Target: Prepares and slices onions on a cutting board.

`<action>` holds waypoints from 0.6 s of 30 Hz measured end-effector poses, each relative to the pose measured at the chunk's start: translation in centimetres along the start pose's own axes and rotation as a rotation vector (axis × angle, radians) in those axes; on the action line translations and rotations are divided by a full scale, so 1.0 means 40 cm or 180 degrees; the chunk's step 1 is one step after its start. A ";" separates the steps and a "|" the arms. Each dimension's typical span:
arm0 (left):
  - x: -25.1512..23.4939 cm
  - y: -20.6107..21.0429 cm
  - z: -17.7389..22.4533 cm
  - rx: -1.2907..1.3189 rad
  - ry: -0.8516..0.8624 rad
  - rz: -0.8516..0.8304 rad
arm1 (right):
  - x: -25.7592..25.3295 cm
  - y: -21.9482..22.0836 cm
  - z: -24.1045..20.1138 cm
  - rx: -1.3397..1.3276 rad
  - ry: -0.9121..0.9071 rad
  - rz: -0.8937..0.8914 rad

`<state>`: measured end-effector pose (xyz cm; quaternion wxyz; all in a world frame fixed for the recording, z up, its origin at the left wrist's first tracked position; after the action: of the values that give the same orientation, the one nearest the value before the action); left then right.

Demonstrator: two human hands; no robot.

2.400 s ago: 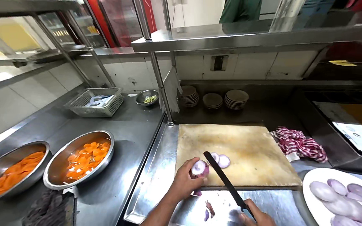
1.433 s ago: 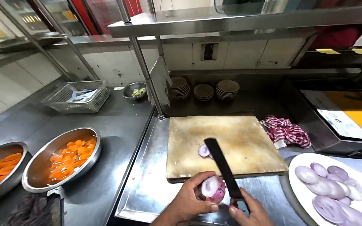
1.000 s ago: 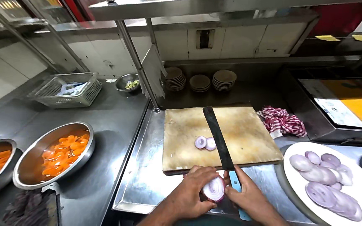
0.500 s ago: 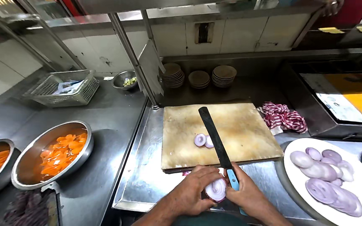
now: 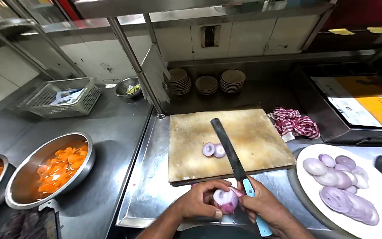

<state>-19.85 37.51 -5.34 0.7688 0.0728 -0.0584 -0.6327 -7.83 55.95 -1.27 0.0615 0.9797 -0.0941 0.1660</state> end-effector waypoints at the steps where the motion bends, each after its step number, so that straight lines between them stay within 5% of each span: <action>1: -0.006 0.011 0.012 -0.0528 0.0045 0.0167 | 0.000 0.002 -0.001 -0.0179 0.0036 0.0084; 6: -0.024 0.066 0.021 -0.2706 0.0461 0.1011 | -0.003 0.023 -0.010 -0.0623 0.0195 0.0439; 12: -0.019 0.051 0.013 -0.3271 0.1195 0.1788 | 0.003 0.037 -0.020 -0.1280 0.0237 0.0444; 18: -0.027 0.046 0.007 -0.4069 0.0859 0.2256 | 0.007 0.048 -0.019 -0.1355 0.0223 0.0309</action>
<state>-18.33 38.93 -4.72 0.8198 -0.3348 0.3961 -0.2429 -8.18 54.16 -0.30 0.2620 0.9326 -0.1719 0.1792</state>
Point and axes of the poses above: each hand's wrist, its own x-axis away from the middle knuckle, its own y-axis out of the palm, z = x × y, the point moved 2 cm from there along -x, towards the middle knuckle, and after that the axes turned 9 degrees about -y, right-handed, at the moved point
